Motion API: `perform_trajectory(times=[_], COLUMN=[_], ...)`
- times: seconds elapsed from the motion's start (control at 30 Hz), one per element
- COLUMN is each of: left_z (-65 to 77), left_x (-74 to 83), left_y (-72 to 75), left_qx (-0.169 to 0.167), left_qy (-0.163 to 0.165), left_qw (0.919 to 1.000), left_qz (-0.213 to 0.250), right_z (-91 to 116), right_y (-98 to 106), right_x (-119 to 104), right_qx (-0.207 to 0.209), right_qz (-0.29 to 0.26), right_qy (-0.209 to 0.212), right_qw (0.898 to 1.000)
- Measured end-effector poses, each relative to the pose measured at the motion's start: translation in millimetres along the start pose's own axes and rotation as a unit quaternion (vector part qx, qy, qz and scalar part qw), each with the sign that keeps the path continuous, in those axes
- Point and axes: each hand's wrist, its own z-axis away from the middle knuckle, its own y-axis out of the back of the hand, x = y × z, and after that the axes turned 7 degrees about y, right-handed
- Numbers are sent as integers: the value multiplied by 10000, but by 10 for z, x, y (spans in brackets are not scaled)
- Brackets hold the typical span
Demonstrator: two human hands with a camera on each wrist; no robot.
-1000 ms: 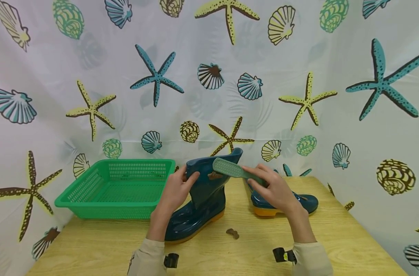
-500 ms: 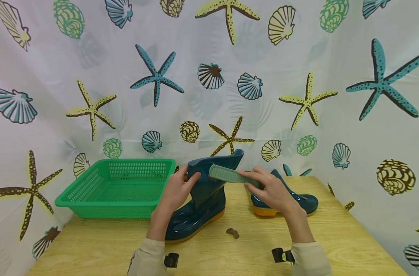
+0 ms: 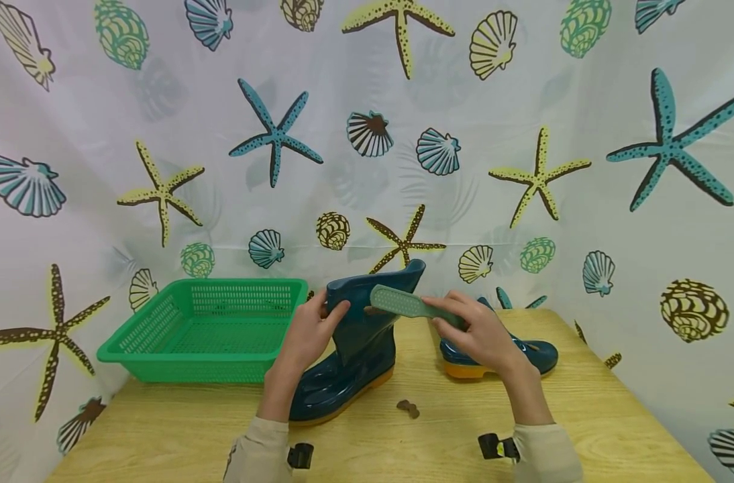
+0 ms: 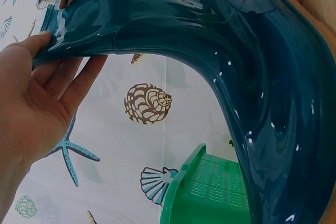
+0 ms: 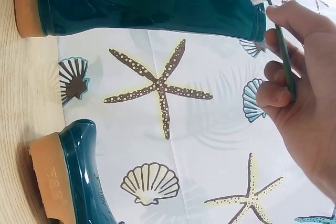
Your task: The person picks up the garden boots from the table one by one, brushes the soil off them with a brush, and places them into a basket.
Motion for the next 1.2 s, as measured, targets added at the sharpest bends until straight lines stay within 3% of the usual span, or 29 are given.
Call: perform_trajectory(times=[0.17, 0.33, 0.83, 1.1, 1.2], left_z=[-1, 12, 4, -3, -4], left_x=[1, 7, -1, -5, -7], left_y=[3, 9, 17, 10, 6], left_qx=[-55, -70, -102, -97, -85], left_qy=[22, 29, 35, 80, 53], left_qw=[10000, 10000, 9999, 9999, 9999], left_qz=[-42, -49, -34, 34, 16], right_z=[0, -13, -17, -20, -19], right_y=[-11, -56, -9, 31, 23], right_x=[10, 1, -57, -49, -40], right_qx=[228, -84, -593, 60, 91], right_qz=[180, 302, -210, -156, -12], right_qy=[24, 138, -226, -85, -103], right_qw=[9996, 9994, 9978, 9998, 9999])
